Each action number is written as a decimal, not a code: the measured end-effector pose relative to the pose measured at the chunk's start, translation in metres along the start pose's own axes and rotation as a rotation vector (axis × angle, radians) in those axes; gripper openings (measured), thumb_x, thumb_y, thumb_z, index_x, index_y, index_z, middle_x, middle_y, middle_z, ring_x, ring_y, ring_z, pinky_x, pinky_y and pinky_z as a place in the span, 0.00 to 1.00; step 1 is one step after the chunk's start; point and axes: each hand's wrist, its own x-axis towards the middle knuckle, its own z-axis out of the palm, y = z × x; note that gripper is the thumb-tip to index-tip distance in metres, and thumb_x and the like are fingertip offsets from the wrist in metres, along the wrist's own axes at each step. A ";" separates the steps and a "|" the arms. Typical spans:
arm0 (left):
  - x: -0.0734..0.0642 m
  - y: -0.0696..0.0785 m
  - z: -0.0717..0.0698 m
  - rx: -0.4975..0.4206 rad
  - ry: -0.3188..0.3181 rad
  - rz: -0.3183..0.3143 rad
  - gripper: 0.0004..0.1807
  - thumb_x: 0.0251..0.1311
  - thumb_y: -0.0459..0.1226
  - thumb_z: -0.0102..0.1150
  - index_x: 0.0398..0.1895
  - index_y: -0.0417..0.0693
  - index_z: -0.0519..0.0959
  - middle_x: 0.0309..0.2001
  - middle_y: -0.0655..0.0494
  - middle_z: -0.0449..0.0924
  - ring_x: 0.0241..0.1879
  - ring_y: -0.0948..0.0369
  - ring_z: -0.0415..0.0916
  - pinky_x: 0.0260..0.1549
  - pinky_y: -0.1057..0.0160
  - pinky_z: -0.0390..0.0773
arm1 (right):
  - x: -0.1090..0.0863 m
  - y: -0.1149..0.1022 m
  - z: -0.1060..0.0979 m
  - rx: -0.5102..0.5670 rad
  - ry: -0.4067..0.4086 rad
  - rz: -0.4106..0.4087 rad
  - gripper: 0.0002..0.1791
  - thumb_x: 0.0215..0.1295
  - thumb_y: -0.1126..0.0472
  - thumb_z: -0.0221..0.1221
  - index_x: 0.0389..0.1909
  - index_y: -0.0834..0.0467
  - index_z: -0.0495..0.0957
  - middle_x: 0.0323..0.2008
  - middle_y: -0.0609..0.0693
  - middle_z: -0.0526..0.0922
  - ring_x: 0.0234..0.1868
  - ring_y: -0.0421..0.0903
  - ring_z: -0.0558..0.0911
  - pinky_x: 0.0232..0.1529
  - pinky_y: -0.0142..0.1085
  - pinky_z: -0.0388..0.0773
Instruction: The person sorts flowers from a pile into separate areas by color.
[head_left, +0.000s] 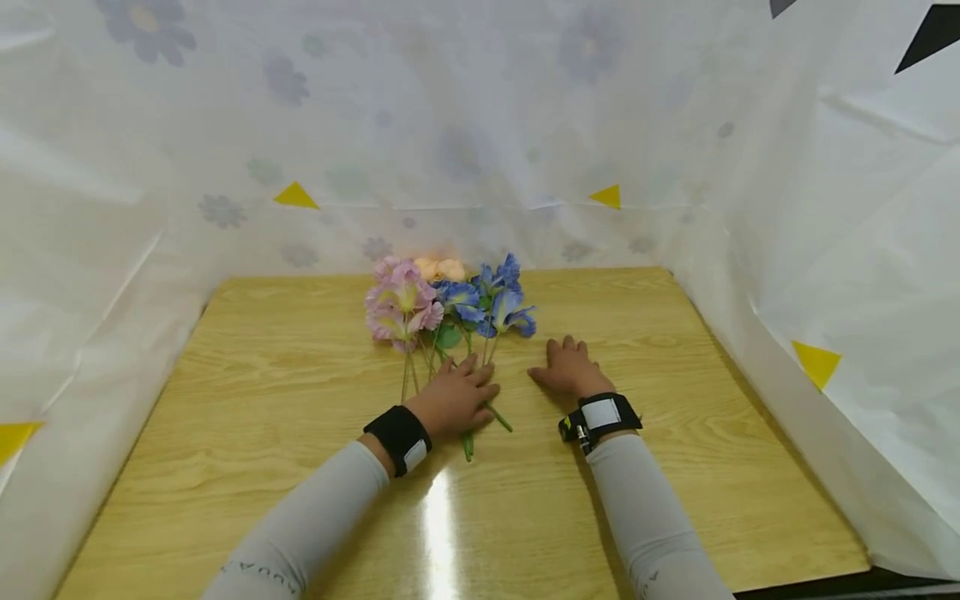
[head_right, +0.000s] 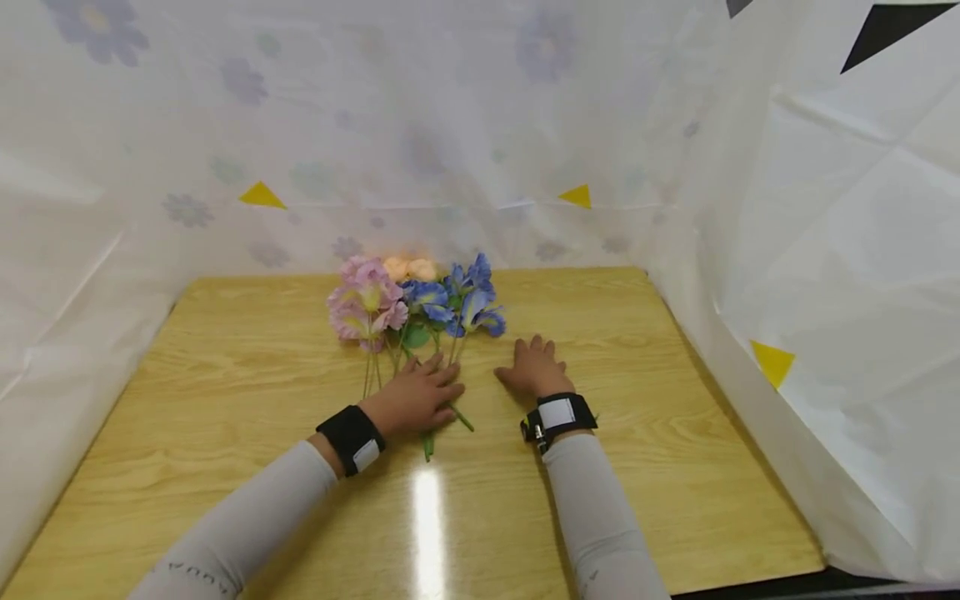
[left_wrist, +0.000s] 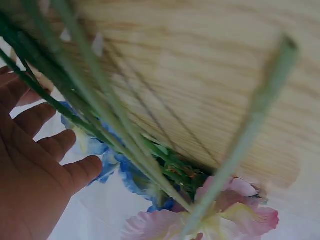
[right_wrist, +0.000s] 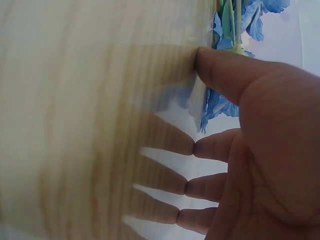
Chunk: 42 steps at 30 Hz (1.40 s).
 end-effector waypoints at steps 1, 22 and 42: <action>-0.001 -0.001 0.002 -0.024 -0.010 -0.009 0.31 0.74 0.57 0.43 0.75 0.58 0.64 0.77 0.48 0.51 0.75 0.42 0.45 0.66 0.35 0.53 | 0.000 0.000 0.000 -0.003 -0.002 -0.001 0.47 0.72 0.36 0.50 0.78 0.63 0.47 0.75 0.72 0.39 0.74 0.73 0.38 0.63 0.72 0.47; -0.022 -0.026 0.002 -0.195 -0.073 -0.122 0.32 0.73 0.47 0.43 0.76 0.44 0.59 0.78 0.46 0.47 0.76 0.40 0.41 0.67 0.34 0.48 | 0.000 -0.001 -0.002 0.028 -0.008 -0.036 0.47 0.73 0.38 0.49 0.78 0.64 0.44 0.75 0.72 0.36 0.74 0.72 0.34 0.63 0.73 0.43; -0.083 -0.069 0.013 -0.309 -0.075 -0.123 0.38 0.73 0.50 0.45 0.78 0.41 0.51 0.79 0.46 0.40 0.76 0.44 0.39 0.67 0.32 0.44 | -0.002 0.000 -0.004 0.024 -0.016 -0.023 0.46 0.73 0.40 0.49 0.78 0.64 0.44 0.75 0.72 0.36 0.74 0.72 0.34 0.64 0.73 0.43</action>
